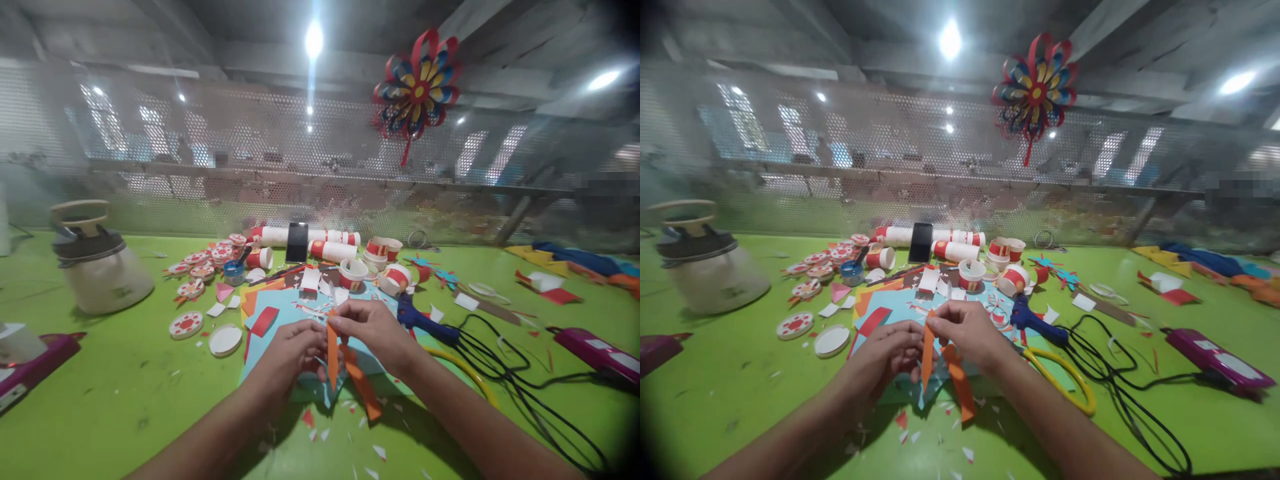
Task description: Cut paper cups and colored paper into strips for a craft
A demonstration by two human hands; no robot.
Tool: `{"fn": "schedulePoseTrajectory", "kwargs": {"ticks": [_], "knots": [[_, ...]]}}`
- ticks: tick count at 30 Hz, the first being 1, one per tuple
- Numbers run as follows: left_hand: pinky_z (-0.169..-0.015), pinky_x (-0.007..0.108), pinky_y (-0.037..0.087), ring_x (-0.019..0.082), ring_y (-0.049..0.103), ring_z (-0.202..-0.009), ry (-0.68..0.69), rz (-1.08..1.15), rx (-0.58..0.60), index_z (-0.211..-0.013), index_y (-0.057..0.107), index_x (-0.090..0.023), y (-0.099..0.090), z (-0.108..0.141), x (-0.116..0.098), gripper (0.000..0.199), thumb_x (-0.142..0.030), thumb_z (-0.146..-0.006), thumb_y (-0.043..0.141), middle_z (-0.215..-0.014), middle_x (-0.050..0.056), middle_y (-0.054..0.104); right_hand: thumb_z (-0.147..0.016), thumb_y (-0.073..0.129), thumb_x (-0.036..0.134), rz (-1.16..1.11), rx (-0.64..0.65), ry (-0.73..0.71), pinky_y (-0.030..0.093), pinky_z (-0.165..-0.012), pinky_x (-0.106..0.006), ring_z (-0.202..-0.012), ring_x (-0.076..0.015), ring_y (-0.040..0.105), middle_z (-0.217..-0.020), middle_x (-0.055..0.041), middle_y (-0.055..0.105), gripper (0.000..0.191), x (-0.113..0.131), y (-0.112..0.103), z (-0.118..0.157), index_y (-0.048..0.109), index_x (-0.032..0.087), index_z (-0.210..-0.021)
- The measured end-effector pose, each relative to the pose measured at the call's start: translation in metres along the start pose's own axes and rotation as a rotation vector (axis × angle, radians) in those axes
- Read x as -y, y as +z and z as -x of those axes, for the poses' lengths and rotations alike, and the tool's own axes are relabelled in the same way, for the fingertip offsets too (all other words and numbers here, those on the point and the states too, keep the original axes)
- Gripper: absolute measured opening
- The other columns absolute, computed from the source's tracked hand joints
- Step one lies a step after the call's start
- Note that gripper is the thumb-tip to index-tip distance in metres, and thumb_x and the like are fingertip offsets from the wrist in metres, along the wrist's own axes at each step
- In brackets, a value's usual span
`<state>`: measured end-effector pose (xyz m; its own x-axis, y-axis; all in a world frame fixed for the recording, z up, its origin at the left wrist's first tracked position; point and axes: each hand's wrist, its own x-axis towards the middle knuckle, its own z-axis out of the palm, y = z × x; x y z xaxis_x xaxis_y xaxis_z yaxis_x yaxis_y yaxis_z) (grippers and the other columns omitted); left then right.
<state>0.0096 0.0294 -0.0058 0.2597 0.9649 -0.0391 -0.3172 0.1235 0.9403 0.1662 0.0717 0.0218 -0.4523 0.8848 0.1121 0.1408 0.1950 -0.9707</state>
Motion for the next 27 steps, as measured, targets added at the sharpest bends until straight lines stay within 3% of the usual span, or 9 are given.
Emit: {"fn": "schedulePoseTrajectory", "kwargs": {"ticks": [6,14,20,27], "knots": [[-0.045,0.022,0.045,0.014,0.058,-0.055,-0.022,-0.051,-0.021,-0.073,0.06,-0.014,0.001,-0.003,0.001,0.019,-0.03,-0.081,0.055,-0.065,0.005,0.062,-0.072,0.069,0.037,-0.038,0.007,0.033,0.038,-0.056,-0.024,-0.054,-0.01,0.048,-0.057,0.0043,0.056,0.023,-0.005,-0.002,-0.002,0.062,0.016,-0.065],[-0.045,0.021,0.044,0.009,0.053,-0.046,-0.022,-0.139,-0.065,-0.067,0.058,-0.014,0.0,-0.004,0.003,0.027,-0.035,-0.068,0.073,-0.058,0.0,0.06,-0.077,0.064,0.038,-0.032,0.001,0.017,0.04,-0.058,-0.026,-0.056,-0.0108,0.051,-0.058,0.0021,0.057,0.027,-0.009,-0.003,-0.002,0.065,0.014,-0.066],[-0.045,0.02,0.042,0.014,0.063,-0.055,-0.035,-0.058,-0.071,-0.071,0.05,-0.015,-0.002,-0.003,0.0,0.024,-0.031,-0.074,0.068,-0.068,0.007,0.07,-0.079,0.059,0.045,-0.034,-0.185,-0.033,0.044,-0.06,-0.029,-0.059,-0.0114,0.052,-0.067,0.001,0.056,0.031,-0.002,-0.028,-0.002,0.066,0.015,-0.083],[-0.045,0.02,0.04,0.012,0.06,-0.051,-0.036,-0.047,-0.081,-0.07,0.052,-0.014,-0.001,-0.002,-0.003,0.021,-0.03,-0.075,0.066,-0.069,0.008,0.071,-0.079,0.063,0.036,0.214,-0.203,-0.019,0.037,-0.056,-0.027,-0.055,-0.0121,0.048,-0.057,0.0013,0.056,0.025,0.012,-0.058,0.028,0.065,0.017,-0.062]]}}
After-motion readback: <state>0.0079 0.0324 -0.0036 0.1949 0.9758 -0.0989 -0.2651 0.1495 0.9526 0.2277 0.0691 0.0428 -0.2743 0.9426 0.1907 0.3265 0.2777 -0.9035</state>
